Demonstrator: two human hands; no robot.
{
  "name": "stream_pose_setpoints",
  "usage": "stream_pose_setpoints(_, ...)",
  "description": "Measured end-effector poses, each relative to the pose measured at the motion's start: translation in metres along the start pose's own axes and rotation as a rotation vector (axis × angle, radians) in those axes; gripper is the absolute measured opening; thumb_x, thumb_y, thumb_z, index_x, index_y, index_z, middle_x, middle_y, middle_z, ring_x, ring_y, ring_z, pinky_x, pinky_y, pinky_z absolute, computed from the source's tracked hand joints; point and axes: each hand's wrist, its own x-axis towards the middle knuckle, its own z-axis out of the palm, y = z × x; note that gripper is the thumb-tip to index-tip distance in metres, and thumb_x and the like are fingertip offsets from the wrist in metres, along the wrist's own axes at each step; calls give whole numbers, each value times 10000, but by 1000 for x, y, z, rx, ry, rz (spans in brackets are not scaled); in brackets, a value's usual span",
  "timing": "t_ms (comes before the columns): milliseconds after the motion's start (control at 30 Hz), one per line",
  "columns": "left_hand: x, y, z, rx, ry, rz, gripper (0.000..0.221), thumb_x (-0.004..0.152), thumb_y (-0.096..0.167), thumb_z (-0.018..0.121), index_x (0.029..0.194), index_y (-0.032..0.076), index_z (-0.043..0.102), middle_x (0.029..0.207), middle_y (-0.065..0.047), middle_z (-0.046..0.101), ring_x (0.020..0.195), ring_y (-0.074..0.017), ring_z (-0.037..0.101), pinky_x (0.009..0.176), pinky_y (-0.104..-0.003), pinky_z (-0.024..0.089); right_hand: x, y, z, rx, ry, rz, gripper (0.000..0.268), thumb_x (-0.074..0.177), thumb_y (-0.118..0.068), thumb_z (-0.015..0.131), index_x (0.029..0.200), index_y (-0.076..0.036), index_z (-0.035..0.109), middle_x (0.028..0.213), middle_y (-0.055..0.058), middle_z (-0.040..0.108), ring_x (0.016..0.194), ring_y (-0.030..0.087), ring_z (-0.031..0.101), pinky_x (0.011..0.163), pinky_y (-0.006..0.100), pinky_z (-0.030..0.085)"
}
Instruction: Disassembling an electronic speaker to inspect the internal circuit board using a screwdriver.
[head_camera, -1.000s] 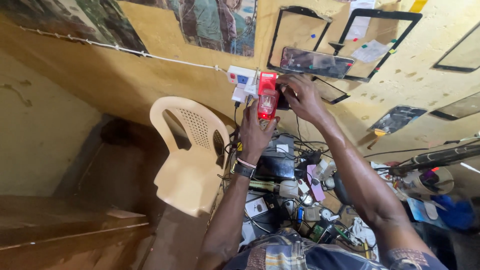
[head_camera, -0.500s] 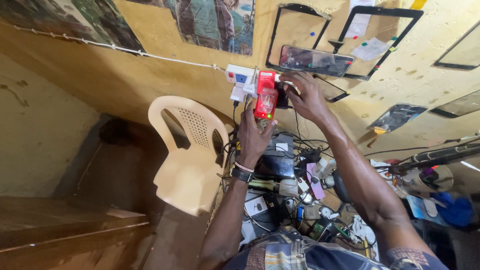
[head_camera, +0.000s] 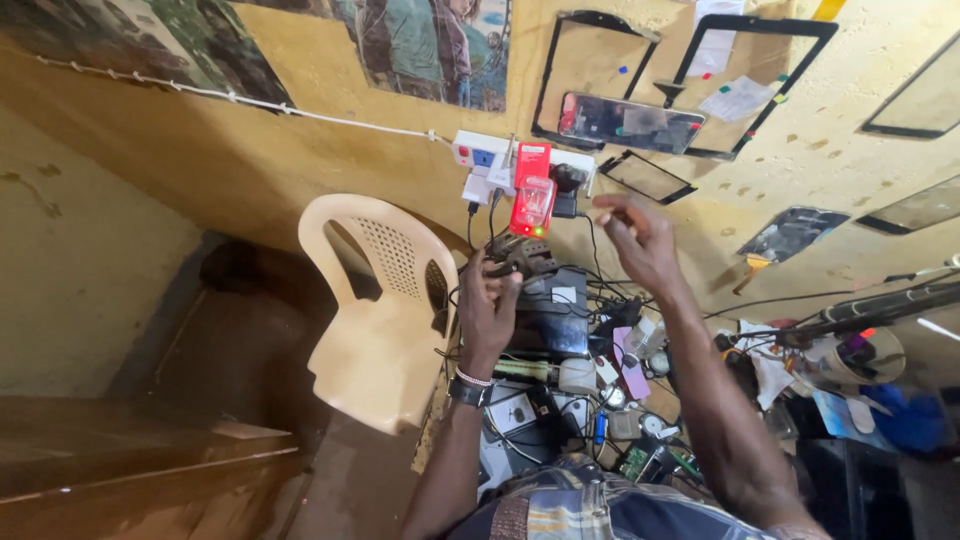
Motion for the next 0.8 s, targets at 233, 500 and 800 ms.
stream_pose_setpoints(233, -13, 1, 4, -16, -76, 93, 393, 872, 352, 493, 1112, 45, 543, 926, -171, 596, 826, -324, 619, 662, -361, 529, -50, -26, 7, 259, 54, 200, 166, 836, -19, 530, 970, -28, 627, 836, 90, 615, 727, 138, 607, 674, 254, 479)
stream_pose_setpoints(500, -43, 1, 26, -166, -377, 412, 175, 818, 277, 596, 947, 181, 665, 931, -3, 646, 900, -214, 620, 801, -306, 484, -97, -58, 25, -18, -349, -58, 327, 728, -165, 617, 982, 18, 522, 1283, 332, 314, 1093, 551, 355, 869, 617, 310)
stream_pose_setpoints(800, -74, 40, 11, 74, -409, 689, 283, 875, 343, 487, 1128, 239, 558, 906, -40, 524, 861, -282, 544, 780, -378, 442, -122, -109, 13, 50, -364, 206, 862, 643, -112, 599, 1383, -58, 160, 1234, 234, 405, 1147, 419, 402, 903, 526, 362)
